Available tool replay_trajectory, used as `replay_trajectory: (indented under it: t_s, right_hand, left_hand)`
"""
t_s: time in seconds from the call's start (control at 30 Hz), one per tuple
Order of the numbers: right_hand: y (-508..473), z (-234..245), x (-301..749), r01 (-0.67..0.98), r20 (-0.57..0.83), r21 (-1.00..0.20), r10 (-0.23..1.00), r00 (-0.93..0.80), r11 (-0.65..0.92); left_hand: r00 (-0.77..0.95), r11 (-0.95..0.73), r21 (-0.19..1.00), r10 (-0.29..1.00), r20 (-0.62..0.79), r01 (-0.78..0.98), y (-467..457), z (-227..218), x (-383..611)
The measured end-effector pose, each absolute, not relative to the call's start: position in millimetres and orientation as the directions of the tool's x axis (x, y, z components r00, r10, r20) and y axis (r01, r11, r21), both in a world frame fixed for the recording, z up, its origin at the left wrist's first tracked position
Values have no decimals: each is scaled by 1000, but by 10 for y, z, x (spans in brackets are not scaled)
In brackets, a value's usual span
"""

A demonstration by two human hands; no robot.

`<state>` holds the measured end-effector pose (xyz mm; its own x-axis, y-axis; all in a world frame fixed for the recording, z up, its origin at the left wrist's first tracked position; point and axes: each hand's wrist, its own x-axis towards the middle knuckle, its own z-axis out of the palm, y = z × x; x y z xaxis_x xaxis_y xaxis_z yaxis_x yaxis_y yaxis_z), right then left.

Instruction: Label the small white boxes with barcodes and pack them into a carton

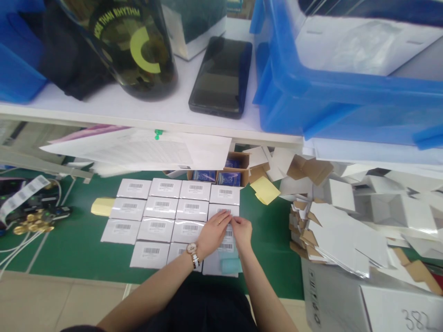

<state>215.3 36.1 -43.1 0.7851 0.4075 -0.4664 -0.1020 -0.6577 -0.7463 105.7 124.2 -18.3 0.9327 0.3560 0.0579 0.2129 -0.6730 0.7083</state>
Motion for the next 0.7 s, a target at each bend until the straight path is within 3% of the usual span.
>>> replay_trajectory:
  t_s: [0.2, 0.37, 0.53, 0.7]
  right_hand:
    - [380, -383, 2156, -73, -444, -745, 412, 796, -663]
    - [370, -369, 2159, -94, -450, -756, 410, 793, -648]
    - [273, -356, 2135, -260, -571, -787, 499, 652, -560]
    - [-118, -278, 1967, -294, -651, -749, 578, 492, -594]
  left_hand:
    - [939, -683, 699, 339, 49, 210, 1268, -222, 1077]
    - [911, -712, 632, 412, 27, 304, 1365, -219, 941]
    - [907, -732, 589, 421, -4, 343, 1444, -183, 847]
    - [914, -757, 556, 404, -15, 343, 1453, -166, 885]
